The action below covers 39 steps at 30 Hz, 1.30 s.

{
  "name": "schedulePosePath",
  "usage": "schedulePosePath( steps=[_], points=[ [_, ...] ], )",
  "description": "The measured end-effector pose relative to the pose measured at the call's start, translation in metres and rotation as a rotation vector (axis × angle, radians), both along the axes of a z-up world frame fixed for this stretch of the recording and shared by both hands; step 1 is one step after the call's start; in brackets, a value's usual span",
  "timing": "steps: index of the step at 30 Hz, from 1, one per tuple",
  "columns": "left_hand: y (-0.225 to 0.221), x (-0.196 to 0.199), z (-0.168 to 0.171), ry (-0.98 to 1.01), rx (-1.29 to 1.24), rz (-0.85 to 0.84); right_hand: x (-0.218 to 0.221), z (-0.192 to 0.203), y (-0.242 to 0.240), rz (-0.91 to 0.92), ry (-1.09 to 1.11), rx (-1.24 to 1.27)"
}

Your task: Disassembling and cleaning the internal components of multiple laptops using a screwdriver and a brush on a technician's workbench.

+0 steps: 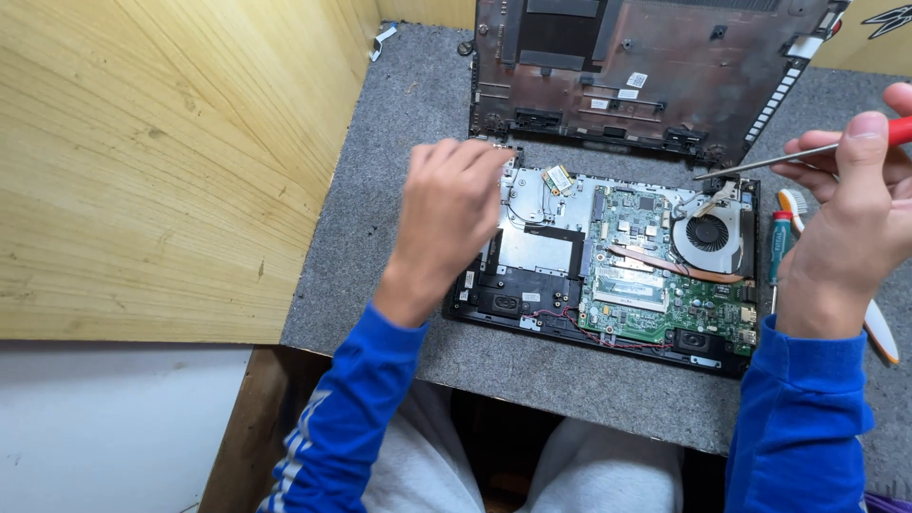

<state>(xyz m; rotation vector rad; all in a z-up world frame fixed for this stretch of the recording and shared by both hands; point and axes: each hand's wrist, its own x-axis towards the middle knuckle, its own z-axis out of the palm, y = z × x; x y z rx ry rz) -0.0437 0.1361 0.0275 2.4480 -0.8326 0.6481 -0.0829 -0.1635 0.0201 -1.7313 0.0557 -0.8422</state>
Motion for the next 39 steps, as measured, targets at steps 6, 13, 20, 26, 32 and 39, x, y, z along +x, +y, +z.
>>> schedulePosePath(
  steps=[6, 13, 20, 26, 32, 39],
  points=[
    [0.075, -0.025, -0.024, 0.097, 0.067, 0.4, -0.006, 0.008, 0.014, 0.006, -0.043, -0.104],
    [0.077, 0.011, -0.027, 0.079, 0.308, 0.474, -0.002, 0.01, 0.018, -0.002, -0.069, -0.158],
    [0.084, 0.012, -0.02, 0.139, 0.468, 0.46, -0.006, 0.012, 0.016, -0.02, -0.049, -0.169],
    [0.091, -0.012, -0.015, 0.16, 0.417, 0.494, -0.002, 0.017, 0.019, -0.025, -0.089, -0.124],
    [0.088, -0.003, -0.026, -0.001, 0.359, 0.43, -0.002, 0.02, 0.022, -0.059, -0.058, -0.085],
    [0.088, -0.004, -0.027, -0.038, 0.383, 0.432, -0.004, 0.026, 0.032, -0.022, -0.041, -0.111]
  ],
)
